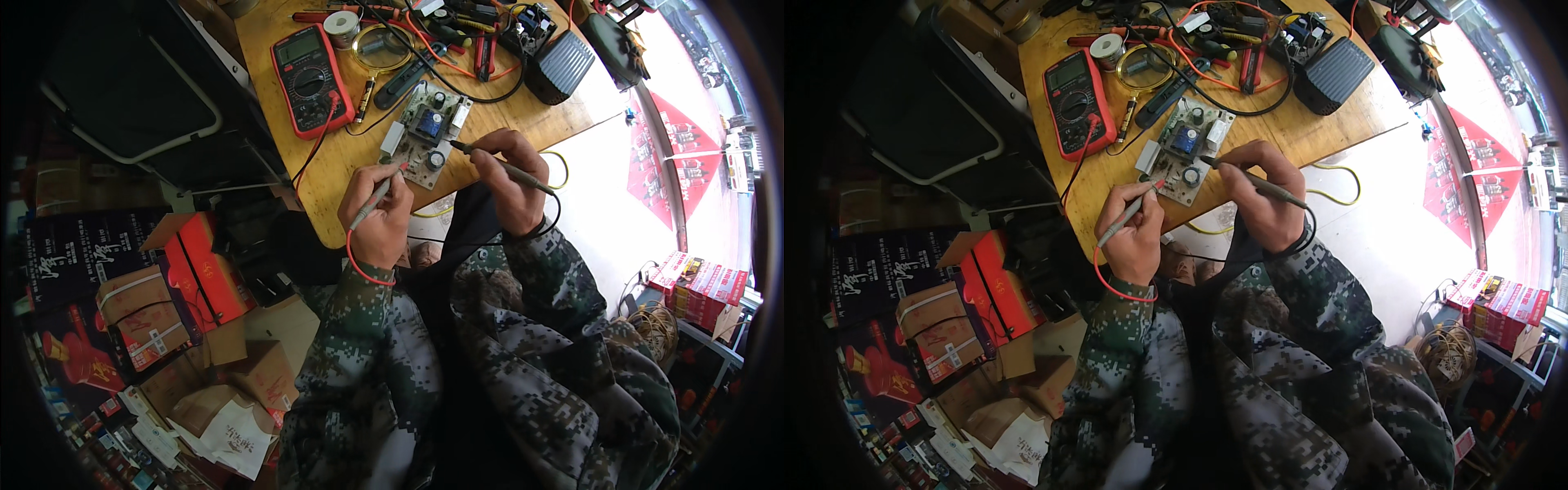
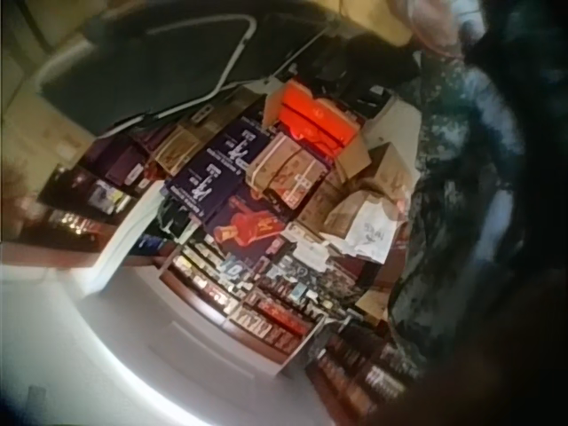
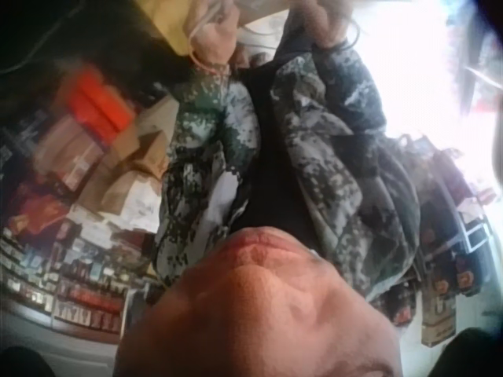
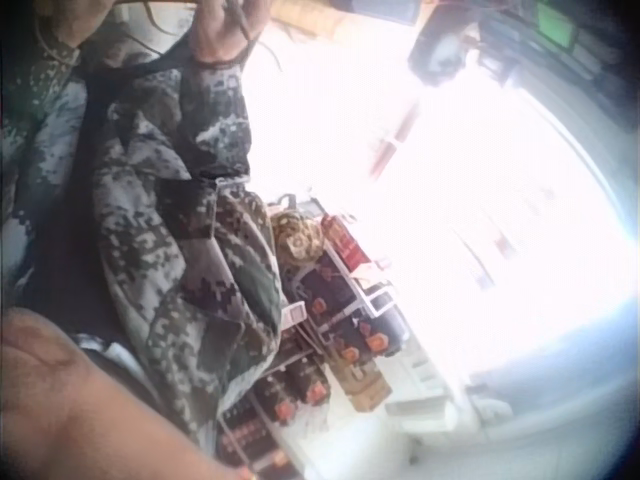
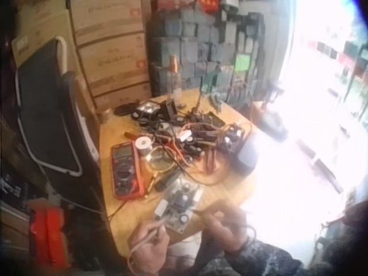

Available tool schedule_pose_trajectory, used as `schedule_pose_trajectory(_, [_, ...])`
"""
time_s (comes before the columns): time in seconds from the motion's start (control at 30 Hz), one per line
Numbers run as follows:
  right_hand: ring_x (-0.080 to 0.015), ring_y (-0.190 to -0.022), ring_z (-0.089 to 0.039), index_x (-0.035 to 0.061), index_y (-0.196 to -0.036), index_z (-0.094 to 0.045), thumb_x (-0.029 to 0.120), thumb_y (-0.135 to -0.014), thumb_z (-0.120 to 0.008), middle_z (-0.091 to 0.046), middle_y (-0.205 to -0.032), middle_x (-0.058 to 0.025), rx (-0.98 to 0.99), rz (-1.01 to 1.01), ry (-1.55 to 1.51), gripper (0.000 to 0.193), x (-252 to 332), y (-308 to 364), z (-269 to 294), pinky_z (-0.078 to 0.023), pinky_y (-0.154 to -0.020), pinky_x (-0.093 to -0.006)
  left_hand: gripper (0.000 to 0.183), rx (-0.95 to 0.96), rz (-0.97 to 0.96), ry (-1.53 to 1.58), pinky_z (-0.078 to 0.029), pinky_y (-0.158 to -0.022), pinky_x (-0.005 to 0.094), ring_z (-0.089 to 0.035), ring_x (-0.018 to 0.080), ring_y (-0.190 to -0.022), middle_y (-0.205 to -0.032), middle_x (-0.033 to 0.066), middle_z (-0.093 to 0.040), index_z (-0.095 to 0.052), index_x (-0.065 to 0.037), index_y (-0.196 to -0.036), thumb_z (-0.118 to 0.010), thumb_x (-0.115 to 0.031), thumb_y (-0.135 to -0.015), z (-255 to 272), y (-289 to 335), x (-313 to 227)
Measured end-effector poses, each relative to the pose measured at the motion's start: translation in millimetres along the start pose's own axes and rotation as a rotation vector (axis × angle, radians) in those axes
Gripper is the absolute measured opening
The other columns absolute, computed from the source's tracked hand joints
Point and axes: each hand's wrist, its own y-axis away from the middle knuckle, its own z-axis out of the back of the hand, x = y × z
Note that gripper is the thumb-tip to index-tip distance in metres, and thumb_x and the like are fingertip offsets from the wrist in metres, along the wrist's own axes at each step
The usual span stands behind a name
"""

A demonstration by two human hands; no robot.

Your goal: The person retrieves a small electronic circuit board from a cluttered box, moves to a workbench, and uses a multimeter to test the board. They probe various points on the circuit board with the multimeter leads while seated.

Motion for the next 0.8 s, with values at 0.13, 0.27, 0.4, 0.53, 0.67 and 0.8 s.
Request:
schedule_pose_trajectory(0.13, [-0.0213,-0.079,-0.069,-0.0014,-0.1,-0.074,0.002,-0.089,-0.076,-0.071,-0.089,-0.0115,0.099,0.146,0.226,0.011,11,-10,-11,-0.054,-0.074,-0.0329,0.011,-0.017,0.01,0.007,-0.052,-0.067,0.0236,-0.061,0.0059,-0.078,-0.098,0.0049,-0.07,-0.067,0.003,-0.112,-0.069,0.0,-0.102,-2,0,3])
schedule_pose_trajectory(0.27, [-0.0272,-0.077,-0.07,-0.0003,-0.1,-0.074,0.003,-0.087,-0.076,-0.069,-0.089,-0.0135,0.153,0.159,0.263,0.014,11,-15,-20,-0.055,-0.07,-0.0367,0.013,-0.045,0.051,0.023,-0.058,-0.075,0.033,-0.072,0.0216,-0.086,-0.102,0.0134,-0.072,-0.068,0.002,-0.108,-0.072,0.002,-0.095,-1,1,3])
schedule_pose_trajectory(0.4, [-0.0284,-0.077,-0.069,-0.0003,-0.098,-0.073,0.004,-0.086,-0.076,-0.068,-0.088,-0.0143,0.153,0.156,0.27,0.013,8,-15,-23,-0.054,-0.069,-0.0373,0.013,-0.05,-0.002,0.002,-0.057,-0.073,0.0303,-0.069,0.0174,-0.085,-0.102,0.0111,-0.071,-0.068,0.003,-0.109,-0.071,0.002,-0.097,-1,2,1])
schedule_pose_trajectory(0.53, [-0.0288,-0.075,-0.069,0.0004,-0.096,-0.072,0.004,-0.086,-0.076,-0.068,-0.087,-0.0134,0.145,0.165,0.281,0.011,8,-16,-25,-0.054,-0.069,-0.0377,0.011,-0.048,-0.04,-0.01,-0.053,-0.069,0.0247,-0.063,0.0081,-0.082,-0.099,0.0061,-0.07,-0.068,0.004,-0.11,-0.069,0.002,-0.1,-2,1,-1])
schedule_pose_trajectory(0.67, [-0.03,-0.075,-0.069,0.0015,-0.095,-0.072,0.005,-0.086,-0.076,-0.068,-0.086,-0.0124,0.147,0.173,0.336,0.01,12,-17,-27,-0.055,-0.068,-0.0383,0.01,-0.065,-0.099,-0.065,-0.053,-0.067,0.0248,-0.064,0.0084,-0.077,-0.097,0.0062,-0.07,-0.068,0.004,-0.109,-0.07,0.002,-0.099,-2,-1,-1])
schedule_pose_trajectory(0.8, [-0.0319,-0.077,-0.07,0.0022,-0.094,-0.072,0.005,-0.085,-0.076,-0.068,-0.086,-0.0127,0.173,0.196,0.377,0.01,17,-21,-27,-0.055,-0.069,-0.0394,0.011,-0.054,-0.035,-0.017,-0.053,-0.064,0.0252,-0.065,0.0092,-0.072,-0.091,0.0058,-0.069,-0.067,0.004,-0.109,-0.07,0.002,-0.099,-2,0,-2])
